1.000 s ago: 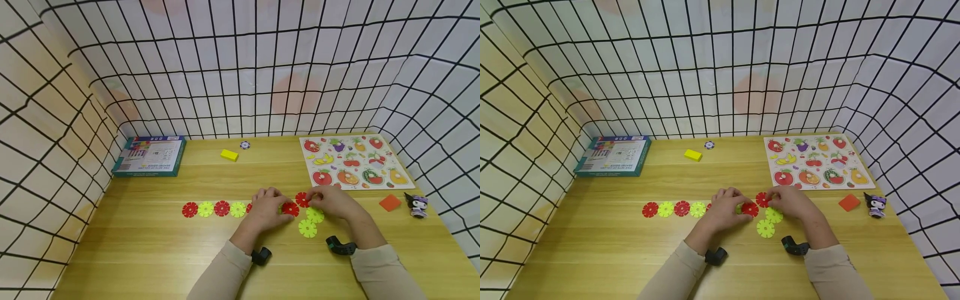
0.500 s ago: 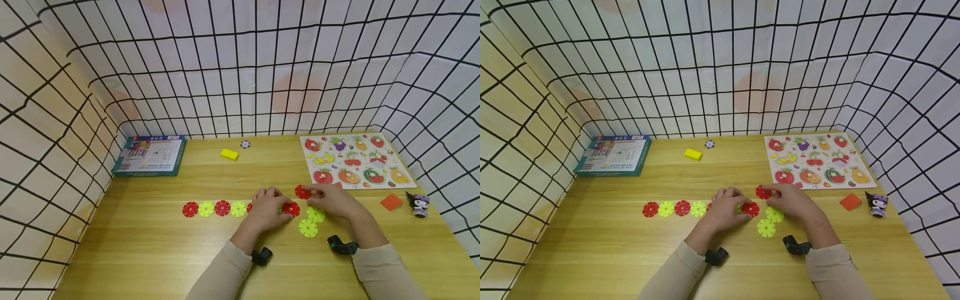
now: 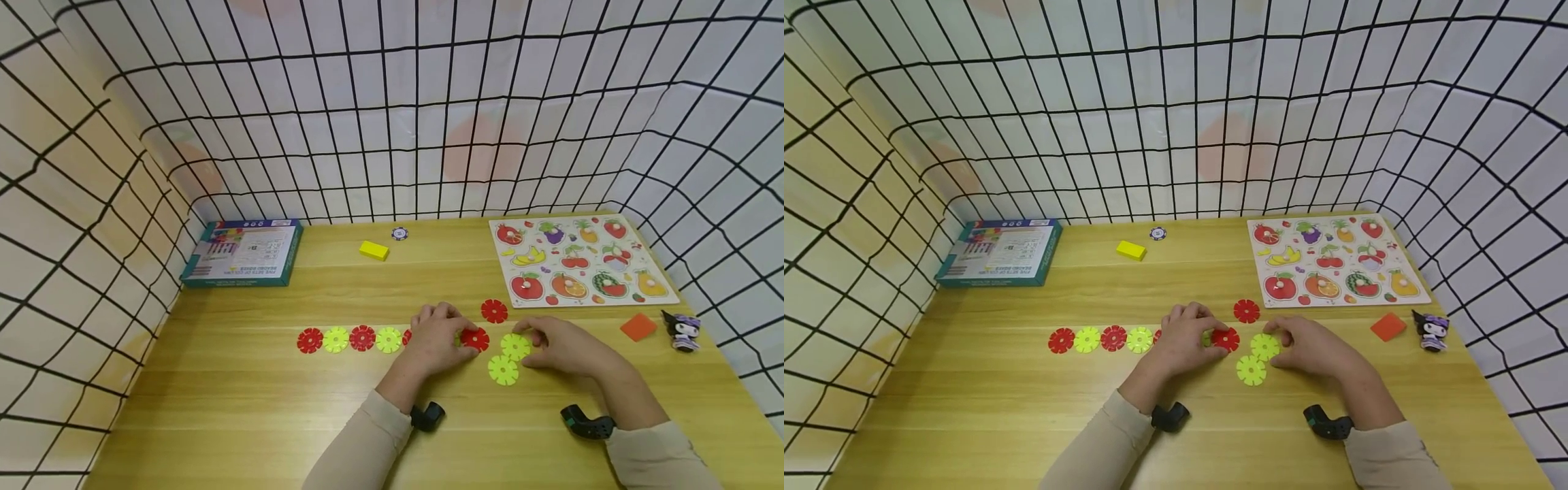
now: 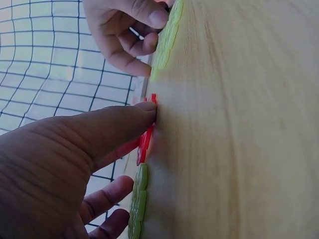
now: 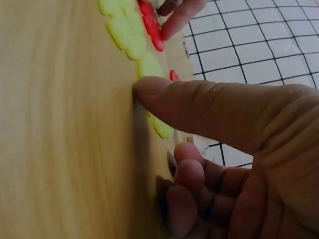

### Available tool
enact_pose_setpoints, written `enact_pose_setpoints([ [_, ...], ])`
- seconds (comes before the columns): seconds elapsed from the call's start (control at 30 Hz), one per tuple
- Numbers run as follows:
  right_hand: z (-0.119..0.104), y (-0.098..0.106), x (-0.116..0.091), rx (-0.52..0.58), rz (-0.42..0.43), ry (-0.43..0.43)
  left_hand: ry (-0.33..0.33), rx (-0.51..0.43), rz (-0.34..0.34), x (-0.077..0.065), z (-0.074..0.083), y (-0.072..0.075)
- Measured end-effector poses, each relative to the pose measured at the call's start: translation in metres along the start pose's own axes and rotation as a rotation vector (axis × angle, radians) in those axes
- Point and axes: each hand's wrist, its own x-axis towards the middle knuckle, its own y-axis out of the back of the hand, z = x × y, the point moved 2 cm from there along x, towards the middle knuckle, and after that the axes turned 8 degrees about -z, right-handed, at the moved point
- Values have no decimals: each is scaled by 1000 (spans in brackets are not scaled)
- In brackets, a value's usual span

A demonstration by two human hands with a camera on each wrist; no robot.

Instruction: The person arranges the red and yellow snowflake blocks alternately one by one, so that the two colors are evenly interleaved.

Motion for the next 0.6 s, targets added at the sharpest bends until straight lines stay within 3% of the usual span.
enact_pose_setpoints([
  [0.3,-1,1,4,-19,7,-60,8,9,-1,1,-1,-1],
  [0.6,-6,-1,8,-32,34,-33,9,15,3,0,-1,-1],
])
